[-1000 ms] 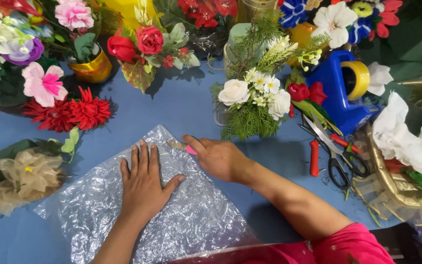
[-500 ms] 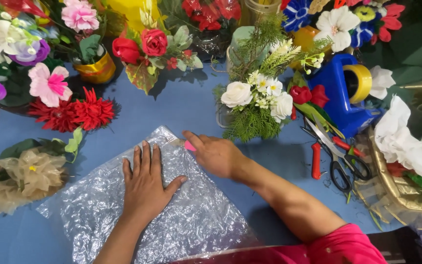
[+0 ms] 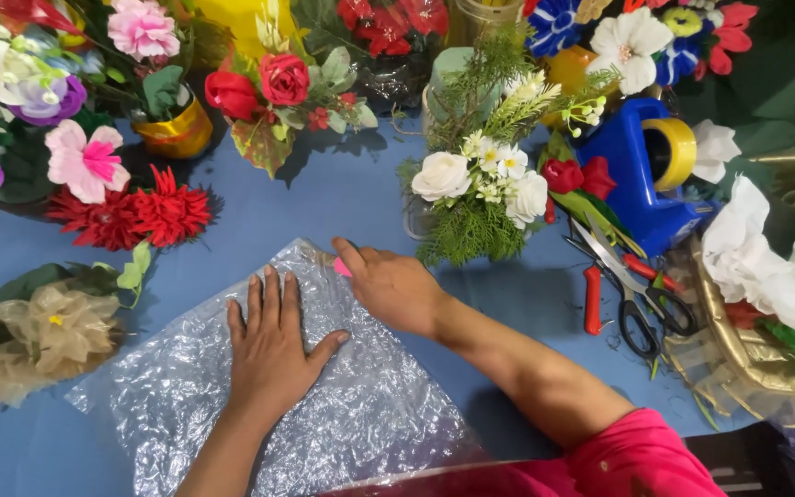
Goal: Cutting a piece of plastic wrap with a utility knife and using it to wrap a small floral arrangement.
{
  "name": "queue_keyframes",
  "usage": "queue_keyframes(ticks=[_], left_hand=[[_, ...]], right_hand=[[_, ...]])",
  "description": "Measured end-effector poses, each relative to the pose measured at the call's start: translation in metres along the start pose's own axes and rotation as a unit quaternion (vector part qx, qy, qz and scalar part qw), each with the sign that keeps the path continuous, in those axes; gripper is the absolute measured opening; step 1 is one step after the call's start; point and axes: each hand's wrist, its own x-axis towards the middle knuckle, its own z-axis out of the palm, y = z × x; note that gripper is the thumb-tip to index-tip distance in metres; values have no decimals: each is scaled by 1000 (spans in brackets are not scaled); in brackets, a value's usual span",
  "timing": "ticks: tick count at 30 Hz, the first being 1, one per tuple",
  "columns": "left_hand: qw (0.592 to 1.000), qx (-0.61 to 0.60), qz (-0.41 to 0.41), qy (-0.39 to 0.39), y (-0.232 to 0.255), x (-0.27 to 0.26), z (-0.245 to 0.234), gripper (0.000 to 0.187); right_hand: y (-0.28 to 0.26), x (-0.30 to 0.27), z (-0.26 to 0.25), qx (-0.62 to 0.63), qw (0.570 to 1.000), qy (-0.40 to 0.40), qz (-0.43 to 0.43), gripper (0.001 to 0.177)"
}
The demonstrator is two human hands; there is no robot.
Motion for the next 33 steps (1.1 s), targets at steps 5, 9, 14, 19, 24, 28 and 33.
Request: queue_keyframes(ticks=[5,9,14,19,24,28,33], left_hand=[[1000,-3,1,2,1,-1,-2,103],[1000,6,6,20,0,-1,1,103],[1000,6,5,15,1,-1,-1,105],[1000,11,9,21,-1,-1,1,105],[1000,9,5,19,1,0,0,105],[1000,6,3,11,1,0,0,105],[1000,-8,-6,-6,4,1,-5,101]], right_hand=[[-5,9,6,-54,996,74,-6,60],[-9,23,9,-46,998,39,20,59],[-5,37,15,-41,998,46,26,57],[3,46,30,-65,991,105,43,57],[-3,24,15,-30,994,102,34,52],[0,-14,-9,8,999,17,48,58],[5,-77,-46,91,994,-30,60,58]])
